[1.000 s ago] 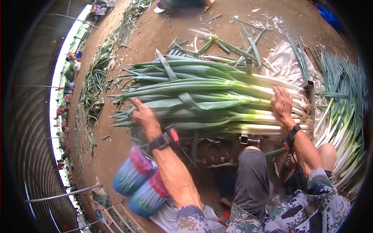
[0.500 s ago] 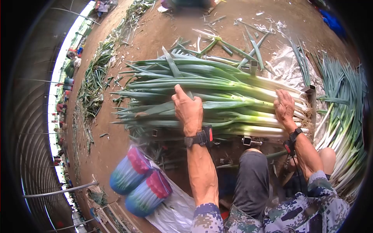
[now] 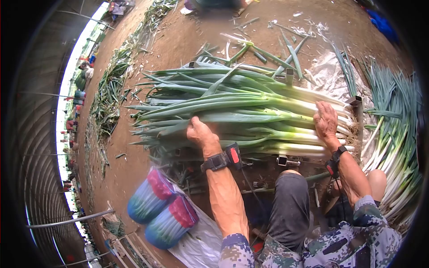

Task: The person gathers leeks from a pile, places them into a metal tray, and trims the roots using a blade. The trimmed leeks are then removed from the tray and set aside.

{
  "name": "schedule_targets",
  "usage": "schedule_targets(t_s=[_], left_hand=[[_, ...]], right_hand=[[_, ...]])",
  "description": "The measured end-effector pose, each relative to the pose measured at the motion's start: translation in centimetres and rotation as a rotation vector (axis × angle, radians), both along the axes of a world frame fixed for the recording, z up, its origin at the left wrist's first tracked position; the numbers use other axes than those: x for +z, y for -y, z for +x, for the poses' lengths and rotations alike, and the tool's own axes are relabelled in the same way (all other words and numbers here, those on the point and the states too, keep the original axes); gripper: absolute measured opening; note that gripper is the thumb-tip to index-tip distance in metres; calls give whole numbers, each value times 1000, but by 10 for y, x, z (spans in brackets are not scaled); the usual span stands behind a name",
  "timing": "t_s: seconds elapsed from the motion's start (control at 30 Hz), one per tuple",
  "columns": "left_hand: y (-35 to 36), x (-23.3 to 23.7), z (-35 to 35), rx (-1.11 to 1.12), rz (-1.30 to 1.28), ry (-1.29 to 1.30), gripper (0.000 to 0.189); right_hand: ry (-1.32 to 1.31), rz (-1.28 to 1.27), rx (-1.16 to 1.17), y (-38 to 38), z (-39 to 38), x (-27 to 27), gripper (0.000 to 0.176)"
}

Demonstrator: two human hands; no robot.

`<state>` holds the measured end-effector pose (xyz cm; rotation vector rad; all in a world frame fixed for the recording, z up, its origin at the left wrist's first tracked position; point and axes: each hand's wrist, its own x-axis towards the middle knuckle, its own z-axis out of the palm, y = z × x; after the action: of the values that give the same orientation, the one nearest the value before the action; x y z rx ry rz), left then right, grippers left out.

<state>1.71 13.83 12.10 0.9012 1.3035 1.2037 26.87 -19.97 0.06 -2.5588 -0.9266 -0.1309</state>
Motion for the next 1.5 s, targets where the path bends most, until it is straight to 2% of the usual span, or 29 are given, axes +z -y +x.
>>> schedule_targets(t_s=[0.1,0.2,0.3,0.33,0.43,0.47,0.57,0.73,0.83,0.87,0.9,0.97,1.0,1.1,1.13,1.17,1.2,1.23,1.27,1.3,1.37,1.43,1.5], left_hand=[[-6,5,2,-21,-73,-69,31],[1,19,4,-153,-154,-186,32],[-4,29,4,-150,-200,-92,32],[0,35,8,-110,-112,-144,28],[-17,10,1,-20,538,-841,22],[-14,6,-1,105,837,-1109,22],[9,38,0,-260,630,-1465,22],[16,52,0,-344,629,-1447,31],[-1,58,-1,-262,265,-1237,40],[-26,35,-13,-98,260,-982,50],[-39,25,-24,-84,57,-357,58],[-42,38,-38,-116,-163,351,64],[-43,38,-38,-87,-110,374,67],[-46,32,-49,-28,-91,408,67],[-38,34,-52,-35,106,291,65],[-28,36,-53,145,181,90,61],[-14,52,-48,288,186,56,53],[-15,50,-60,355,280,-138,47],[6,57,-59,425,427,-595,44],[14,56,-52,504,691,-633,35],[34,59,-39,169,1032,-740,25],[60,66,-7,-245,1057,-761,21],[67,68,29,-512,1269,-869,25]], right_hand=[[-1,-4,-2,1,-2,0,55],[-4,0,-6,0,-2,1,54],[-1,7,-8,0,-2,0,53],[2,8,-8,0,-1,-1,53],[5,14,-9,-1,-1,2,53],[2,14,-10,-1,-3,2,53],[8,13,-9,-1,-3,1,53],[-6,30,-18,0,-4,3,52],[-19,37,-12,-1,-4,5,52],[-22,37,-15,-1,-4,6,52],[-23,32,-19,-2,-2,6,52],[-30,17,-26,-2,-4,6,52],[-21,24,-23,-2,-4,6,52],[0,47,-23,-2,-3,6,52],[0,60,-25,-3,-4,7,52],[-1,71,-32,-4,-5,9,53],[13,92,-24,-3,-4,7,52],[4,96,-19,-3,-4,7,52],[-5,98,-16,-3,-3,8,52],[-11,101,-10,-3,-3,9,52],[-13,95,-17,-3,-4,6,52],[-3,96,-12,0,-1,4,53],[4,116,-1,-1,-2,1,53]])
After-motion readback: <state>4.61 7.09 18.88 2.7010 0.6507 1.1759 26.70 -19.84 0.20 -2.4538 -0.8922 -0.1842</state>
